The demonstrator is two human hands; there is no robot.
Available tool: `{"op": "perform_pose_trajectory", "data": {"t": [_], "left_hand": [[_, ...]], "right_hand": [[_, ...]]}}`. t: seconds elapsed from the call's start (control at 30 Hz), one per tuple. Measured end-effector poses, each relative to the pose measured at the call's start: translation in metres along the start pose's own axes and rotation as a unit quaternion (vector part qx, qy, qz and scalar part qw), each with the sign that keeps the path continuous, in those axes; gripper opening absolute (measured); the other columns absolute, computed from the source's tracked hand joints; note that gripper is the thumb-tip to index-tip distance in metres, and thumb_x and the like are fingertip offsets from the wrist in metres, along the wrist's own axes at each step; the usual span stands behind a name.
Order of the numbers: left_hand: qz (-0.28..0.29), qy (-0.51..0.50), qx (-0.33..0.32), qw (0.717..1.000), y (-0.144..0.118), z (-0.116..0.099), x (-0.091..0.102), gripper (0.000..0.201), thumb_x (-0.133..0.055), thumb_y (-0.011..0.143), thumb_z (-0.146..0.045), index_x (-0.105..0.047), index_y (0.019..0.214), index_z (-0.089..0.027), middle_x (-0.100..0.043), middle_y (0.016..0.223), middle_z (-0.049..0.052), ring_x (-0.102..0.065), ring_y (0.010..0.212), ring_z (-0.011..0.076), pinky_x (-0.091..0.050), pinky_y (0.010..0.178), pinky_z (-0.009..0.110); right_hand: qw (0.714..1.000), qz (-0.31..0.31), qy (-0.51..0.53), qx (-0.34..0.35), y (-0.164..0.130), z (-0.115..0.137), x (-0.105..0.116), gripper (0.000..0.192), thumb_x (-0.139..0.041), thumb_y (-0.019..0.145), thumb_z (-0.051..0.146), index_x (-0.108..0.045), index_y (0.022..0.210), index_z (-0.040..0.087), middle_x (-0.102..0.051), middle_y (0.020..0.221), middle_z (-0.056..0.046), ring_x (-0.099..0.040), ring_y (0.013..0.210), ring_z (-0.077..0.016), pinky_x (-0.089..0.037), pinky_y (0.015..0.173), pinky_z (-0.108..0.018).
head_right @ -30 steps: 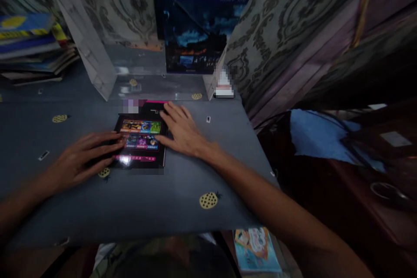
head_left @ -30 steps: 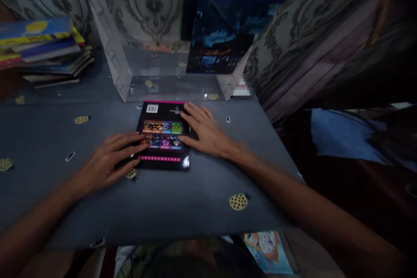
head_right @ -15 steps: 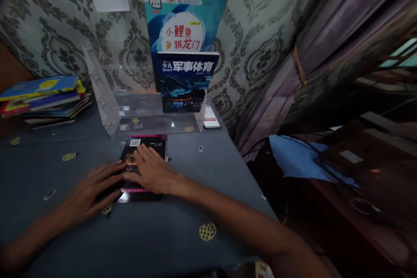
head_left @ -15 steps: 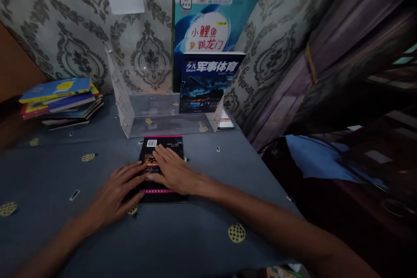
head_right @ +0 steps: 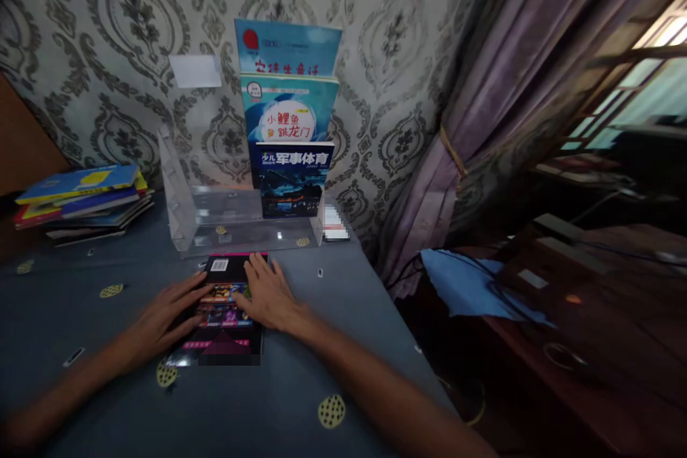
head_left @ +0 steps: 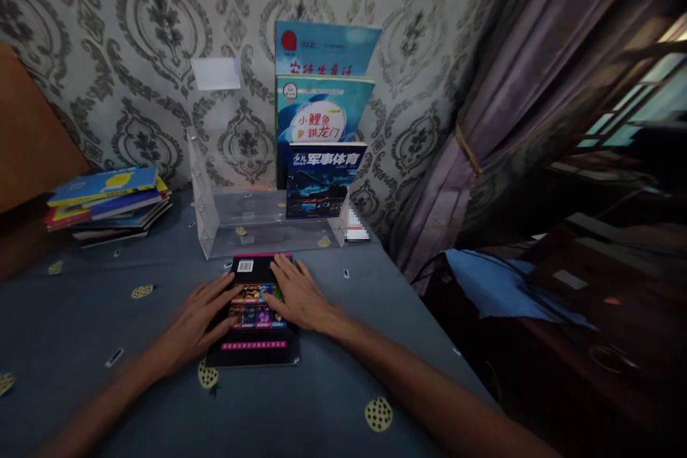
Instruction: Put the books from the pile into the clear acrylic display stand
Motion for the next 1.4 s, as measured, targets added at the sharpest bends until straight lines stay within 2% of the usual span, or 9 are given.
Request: {"op": "perform_pose_trajectory", "data": {"t": [0.2, 0.47, 0.63, 0.77, 0.93, 1.07, 1.23, 1.33, 1.4], "left_hand": [[-0.035, 0.003, -0.040, 0.999, -0.009, -0.027, 0.005, 0.054, -0.049, 0.102, -0.041, -0.042, 0.155, -0.030, -0.048, 0.157, 0.011, -0.052, 0.140, 0.0283, -0.049, 0.112, 0.049], [-0.073, 0.021, -0.114, 0.991, -0.036, -0.103, 0.037, 0.066, -0.051, 0.101, -0.041, -0.028, 0.161, -0.030, -0.051, 0.155, 0.008, -0.058, 0.135, 0.0241, -0.055, 0.107, 0.038], [-0.050, 0.020, -0.128, 0.990, -0.053, -0.131, 0.041, 0.076, -0.054, 0.098, -0.044, -0.015, 0.164, -0.035, -0.055, 0.150, 0.006, -0.062, 0.130, 0.0258, -0.055, 0.107, 0.040], [-0.057, 0.020, -0.134, 0.989, -0.065, -0.135, 0.035, 0.077, -0.054, 0.099, -0.048, -0.013, 0.163, -0.037, -0.057, 0.148, 0.006, -0.063, 0.129, 0.0271, -0.056, 0.106, 0.044], [-0.050, 0.014, -0.143, 0.988, -0.070, -0.137, 0.034, 0.079, -0.057, 0.098, -0.046, -0.013, 0.163, -0.036, -0.055, 0.150, 0.008, -0.062, 0.131, 0.0282, -0.056, 0.105, 0.044], [-0.035, -0.010, -0.142, 0.989, -0.071, -0.135, 0.036, 0.080, -0.057, 0.098, -0.039, -0.011, 0.163, -0.040, -0.055, 0.151, 0.006, -0.059, 0.134, 0.0254, -0.055, 0.108, 0.043], [-0.007, -0.073, -0.118, 0.990, -0.068, -0.120, 0.044, 0.069, -0.053, 0.098, -0.032, -0.024, 0.159, -0.048, -0.053, 0.153, 0.001, -0.060, 0.133, 0.0257, -0.059, 0.102, 0.042], [0.007, -0.124, -0.078, 0.989, -0.050, -0.104, 0.048, 0.062, -0.046, 0.099, -0.028, -0.031, 0.156, -0.051, -0.061, 0.146, -0.003, -0.066, 0.125, 0.0266, -0.062, 0.096, 0.044], [0.005, -0.151, -0.076, 0.986, -0.030, -0.101, 0.049, 0.055, -0.041, 0.101, -0.031, -0.038, 0.154, -0.048, -0.070, 0.135, -0.003, -0.070, 0.117, 0.0277, -0.062, 0.094, 0.046]], "right_hand": [[1.000, -0.014, 0.000, 0.006, -0.029, 0.002, 0.002, 0.069, -0.050, 0.101, 0.048, -0.041, 0.154, 0.003, -0.033, 0.163, -0.024, -0.022, 0.156, -0.0319, -0.020, 0.127, -0.056], [0.999, 0.023, 0.029, 0.029, -0.126, 0.016, 0.000, 0.084, -0.052, 0.097, 0.065, -0.038, 0.158, 0.009, -0.019, 0.165, -0.025, -0.012, 0.156, -0.0371, -0.020, 0.125, -0.062], [0.990, -0.002, -0.035, 0.137, -0.177, 0.016, -0.020, 0.087, -0.067, 0.091, 0.058, -0.030, 0.162, 0.022, -0.026, 0.163, -0.022, -0.020, 0.153, -0.0375, -0.031, 0.121, -0.059], [0.967, -0.052, -0.146, 0.202, -0.202, 0.016, -0.039, 0.068, -0.063, 0.099, 0.034, -0.034, 0.159, 0.025, -0.043, 0.156, -0.022, -0.033, 0.149, -0.0346, -0.043, 0.114, -0.055], [0.962, -0.085, -0.180, 0.187, -0.211, 0.031, -0.036, 0.058, -0.062, 0.099, 0.039, -0.047, 0.152, 0.023, -0.049, 0.151, -0.023, -0.042, 0.145, -0.0337, -0.046, 0.113, -0.051], [0.976, -0.088, -0.119, 0.158, -0.208, 0.032, -0.026, 0.040, -0.055, 0.103, 0.039, -0.061, 0.141, 0.027, -0.052, 0.150, -0.017, -0.046, 0.143, -0.0297, -0.047, 0.113, -0.044], [0.984, -0.064, 0.004, 0.169, -0.203, 0.027, -0.008, 0.046, -0.051, 0.101, 0.057, -0.066, 0.135, 0.031, -0.063, 0.142, -0.013, -0.054, 0.138, -0.0300, -0.040, 0.118, -0.055], [0.976, -0.131, 0.134, 0.109, -0.193, 0.022, 0.023, 0.055, -0.045, 0.099, 0.067, -0.072, 0.125, 0.027, -0.073, 0.126, -0.012, -0.067, 0.124, -0.0269, -0.042, 0.117, -0.048], [0.955, -0.196, 0.218, 0.038, -0.182, 0.014, 0.043, 0.060, -0.042, 0.098, 0.072, -0.076, 0.111, 0.024, -0.077, 0.108, -0.010, -0.070, 0.110, -0.0270, -0.052, 0.106, -0.044]]}}
Point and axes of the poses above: each hand's wrist, its own y-axis towards the middle knuckle, its own x-axis out of the back of the hand, z = x × y, the point moved 8 cm from there along y, towards the middle knuckle
